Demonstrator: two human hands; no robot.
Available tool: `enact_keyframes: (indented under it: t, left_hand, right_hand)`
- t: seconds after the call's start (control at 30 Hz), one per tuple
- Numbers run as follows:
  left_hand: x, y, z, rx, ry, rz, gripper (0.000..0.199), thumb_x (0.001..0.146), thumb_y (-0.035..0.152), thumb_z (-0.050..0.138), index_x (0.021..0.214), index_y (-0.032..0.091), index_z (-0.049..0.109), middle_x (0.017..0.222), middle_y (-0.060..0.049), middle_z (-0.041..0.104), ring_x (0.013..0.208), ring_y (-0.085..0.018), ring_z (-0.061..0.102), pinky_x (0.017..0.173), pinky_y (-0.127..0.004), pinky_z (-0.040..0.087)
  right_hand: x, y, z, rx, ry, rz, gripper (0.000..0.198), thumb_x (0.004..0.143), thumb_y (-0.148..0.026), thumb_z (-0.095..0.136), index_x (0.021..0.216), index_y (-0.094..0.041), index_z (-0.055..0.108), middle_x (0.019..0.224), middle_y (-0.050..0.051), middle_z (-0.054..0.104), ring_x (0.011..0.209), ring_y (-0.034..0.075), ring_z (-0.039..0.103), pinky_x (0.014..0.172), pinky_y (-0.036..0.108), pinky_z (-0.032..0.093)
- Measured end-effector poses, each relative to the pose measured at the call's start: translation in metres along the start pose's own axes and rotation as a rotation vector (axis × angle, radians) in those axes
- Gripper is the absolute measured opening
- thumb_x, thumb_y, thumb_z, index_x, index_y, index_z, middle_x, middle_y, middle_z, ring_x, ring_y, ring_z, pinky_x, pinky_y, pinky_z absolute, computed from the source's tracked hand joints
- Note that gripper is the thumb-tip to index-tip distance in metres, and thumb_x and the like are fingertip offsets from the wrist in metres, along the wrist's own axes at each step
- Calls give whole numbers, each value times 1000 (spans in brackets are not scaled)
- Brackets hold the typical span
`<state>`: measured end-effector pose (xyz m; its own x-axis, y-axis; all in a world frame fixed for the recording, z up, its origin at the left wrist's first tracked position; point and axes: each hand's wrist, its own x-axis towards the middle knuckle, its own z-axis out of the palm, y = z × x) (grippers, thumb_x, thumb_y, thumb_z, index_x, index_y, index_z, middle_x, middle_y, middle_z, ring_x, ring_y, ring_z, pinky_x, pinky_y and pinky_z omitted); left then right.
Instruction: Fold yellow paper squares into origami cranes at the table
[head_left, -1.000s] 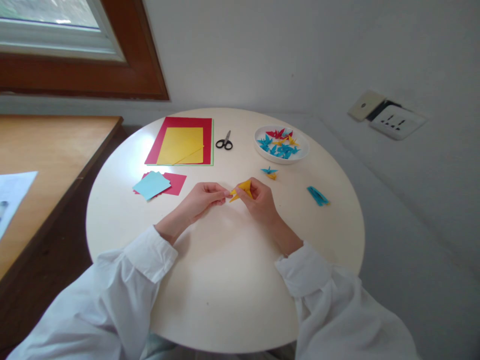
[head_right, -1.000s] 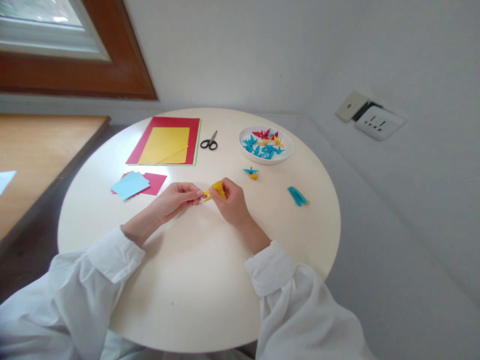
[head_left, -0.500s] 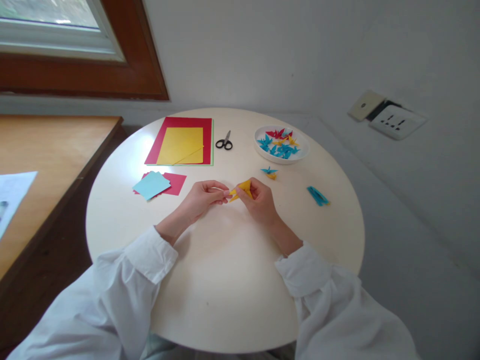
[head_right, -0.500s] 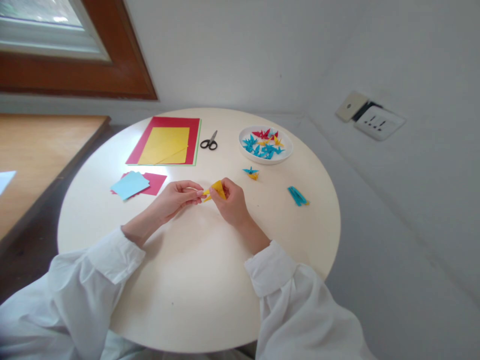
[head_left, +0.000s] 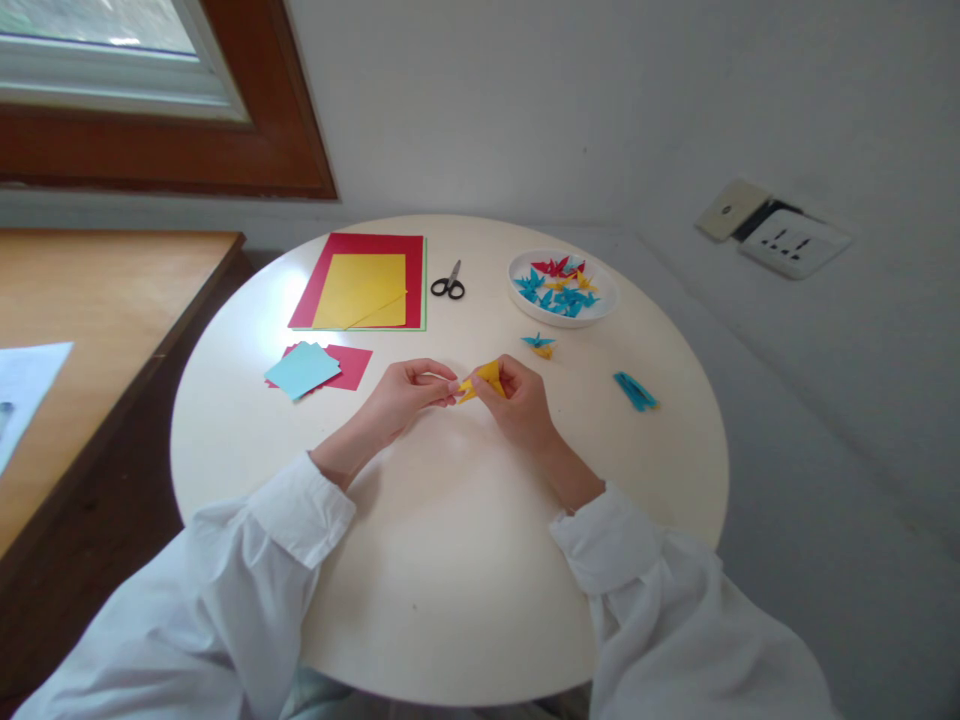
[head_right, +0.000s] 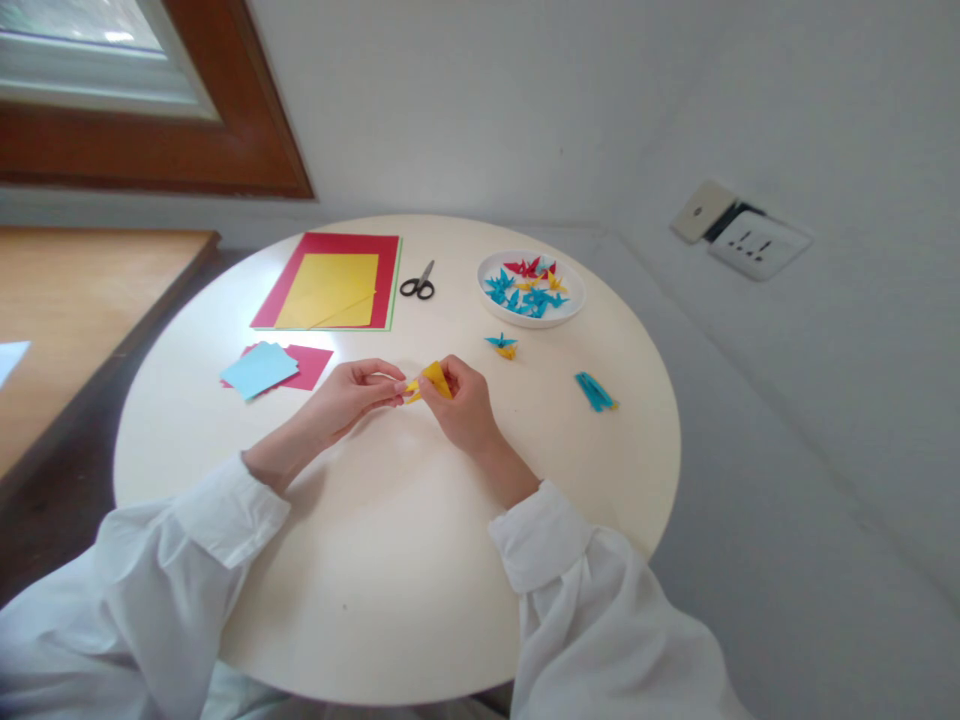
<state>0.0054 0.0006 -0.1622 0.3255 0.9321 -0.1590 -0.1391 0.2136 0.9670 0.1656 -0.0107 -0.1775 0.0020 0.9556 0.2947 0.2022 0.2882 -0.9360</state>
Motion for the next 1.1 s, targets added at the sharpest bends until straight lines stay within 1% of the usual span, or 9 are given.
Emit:
enact_keyframes:
  t: [0.1,0.27,0.37,0.47,0.73,0.93,1.1]
  left_hand:
    - [0,1,0,0,4,-8,15,61,22,73,69,13,65,70,-4,67,64,-10,61,66,-25,48]
    - [-1,0,0,-49,-42,-28,10,63,20,71,69,13,66,71,-4,67,63,-9,60,67,-24,48]
    - [-1,0,0,-64,-63,-38,11,65,22,71,70,13,67,71,-4,67,64,-9,60,67,-24,47]
    - [-1,0,0,-44,-69,-41,13,63,22,73,71,13,67,70,-4,67,64,-9,60,66,-24,47]
    - [0,-3,0,12,-11,-1,22,61,29,77,69,13,65,68,-4,67,63,-11,61,66,-27,48]
    - [1,-3,0,27,9,23,26,60,32,78,70,12,64,64,-2,65,61,-10,60,65,-25,47]
    - [1,-2,0,42,5,14,25,62,34,76,70,13,63,61,-1,64,60,-10,60,63,-24,47]
  right_hand:
    - [0,0,0,-2,5,0,21,71,-30,58,60,-20,44,56,-6,40,54,9,37,51,24,31]
    - [0,-1,-1,-24,10,-1,20,71,-30,58,60,-20,44,56,-6,40,53,9,38,51,24,32]
    - [-1,-1,0,-13,-12,-1,20,71,-30,59,60,-20,45,56,-6,42,53,9,39,50,24,32]
    - [-2,-1,0,-9,-32,-3,20,71,-30,59,60,-20,45,55,-6,42,52,9,39,50,24,32]
    - [-2,-1,2,13,-31,-1,21,71,-31,59,60,-20,45,55,-5,43,53,9,40,50,24,33]
    - [-1,-2,2,48,-28,21,18,71,-31,60,63,-19,49,58,-4,50,55,10,45,53,25,37]
    - [-1,1,2,36,-35,9,16,71,-30,60,65,-19,51,60,-3,53,56,10,48,54,24,39]
